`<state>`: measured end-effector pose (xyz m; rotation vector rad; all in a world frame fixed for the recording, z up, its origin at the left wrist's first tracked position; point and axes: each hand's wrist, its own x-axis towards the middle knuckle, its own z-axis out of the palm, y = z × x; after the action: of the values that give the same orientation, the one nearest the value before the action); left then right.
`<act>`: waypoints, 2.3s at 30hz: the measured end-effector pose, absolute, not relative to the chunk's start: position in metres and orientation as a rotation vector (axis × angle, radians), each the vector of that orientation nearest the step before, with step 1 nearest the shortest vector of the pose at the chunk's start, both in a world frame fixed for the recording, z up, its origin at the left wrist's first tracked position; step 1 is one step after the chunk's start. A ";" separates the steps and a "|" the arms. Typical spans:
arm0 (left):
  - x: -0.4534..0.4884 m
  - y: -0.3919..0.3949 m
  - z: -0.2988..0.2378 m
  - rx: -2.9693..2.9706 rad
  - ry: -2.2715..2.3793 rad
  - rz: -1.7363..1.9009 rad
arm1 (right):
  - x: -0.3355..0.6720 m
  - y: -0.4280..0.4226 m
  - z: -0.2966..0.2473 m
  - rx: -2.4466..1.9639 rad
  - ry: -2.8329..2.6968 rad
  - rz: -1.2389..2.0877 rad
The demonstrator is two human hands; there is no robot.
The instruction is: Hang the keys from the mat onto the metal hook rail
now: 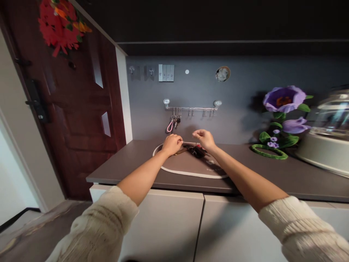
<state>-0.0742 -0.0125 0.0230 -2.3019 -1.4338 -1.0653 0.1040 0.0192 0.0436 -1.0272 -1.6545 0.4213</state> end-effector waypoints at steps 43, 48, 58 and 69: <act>-0.062 0.007 0.027 -2.603 -1.693 -1.026 | 0.111 -0.002 0.029 -1.309 -2.078 0.034; -0.064 0.007 0.031 -2.689 -1.702 -1.175 | 0.111 -0.003 0.029 -1.286 -2.098 0.028; -0.061 -0.003 0.037 -2.757 -1.809 -1.750 | 0.107 -0.006 0.029 -1.150 -2.008 0.255; -0.057 -0.007 0.039 -2.774 -1.804 -2.091 | 0.105 -0.004 0.027 -0.990 -1.918 0.533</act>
<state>-0.0573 -0.0066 0.0385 -2.7745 -1.8044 -2.0909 0.1054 -0.0037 0.0266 -0.9904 -1.9180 0.5334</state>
